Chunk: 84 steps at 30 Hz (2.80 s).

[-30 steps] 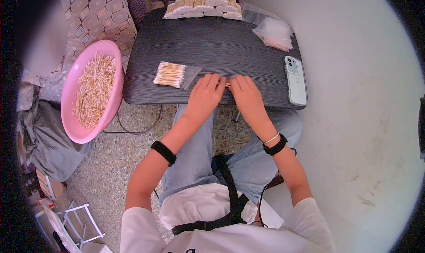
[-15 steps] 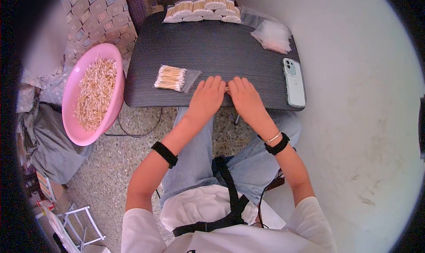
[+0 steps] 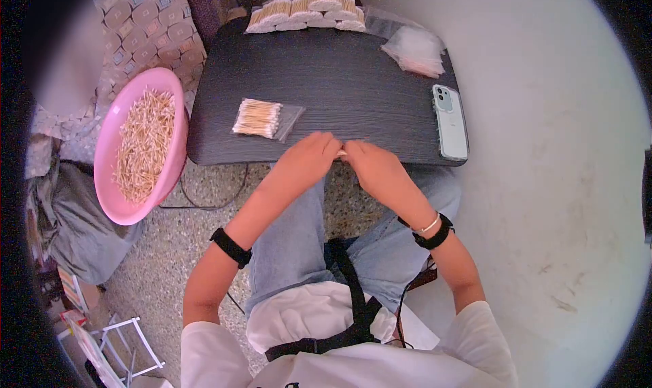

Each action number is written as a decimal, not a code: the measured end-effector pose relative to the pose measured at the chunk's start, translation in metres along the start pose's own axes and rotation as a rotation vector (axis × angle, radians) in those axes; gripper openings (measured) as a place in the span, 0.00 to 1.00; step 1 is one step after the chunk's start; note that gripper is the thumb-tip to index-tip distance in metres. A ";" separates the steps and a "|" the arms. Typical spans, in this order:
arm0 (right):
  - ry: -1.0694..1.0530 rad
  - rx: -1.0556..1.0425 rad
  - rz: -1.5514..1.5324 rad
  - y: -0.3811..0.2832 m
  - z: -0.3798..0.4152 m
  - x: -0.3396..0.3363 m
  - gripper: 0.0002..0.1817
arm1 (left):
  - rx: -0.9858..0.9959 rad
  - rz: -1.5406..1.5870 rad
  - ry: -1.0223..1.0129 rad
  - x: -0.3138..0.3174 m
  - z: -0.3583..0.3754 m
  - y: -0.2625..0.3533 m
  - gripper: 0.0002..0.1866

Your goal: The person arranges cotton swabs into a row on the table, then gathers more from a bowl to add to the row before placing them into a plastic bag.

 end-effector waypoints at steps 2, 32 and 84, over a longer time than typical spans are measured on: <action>-0.071 0.035 -0.139 0.002 0.007 0.004 0.09 | -0.060 0.115 -0.099 -0.006 0.008 0.005 0.14; 0.056 0.329 -0.510 -0.003 0.008 0.007 0.14 | -0.356 -0.026 0.536 -0.059 0.042 -0.015 0.13; 0.042 0.306 -0.405 -0.049 -0.054 0.050 0.15 | -0.383 0.159 0.367 -0.027 0.061 -0.014 0.14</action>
Point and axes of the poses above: each hand's wrist, its own z-axis away from the middle knuckle, its own x-axis out of the palm, y = z × x, the point moved 6 cm from there along -z, towards the middle knuckle, and after that the axes turned 2 degrees about -y, right-handed, at the moved point
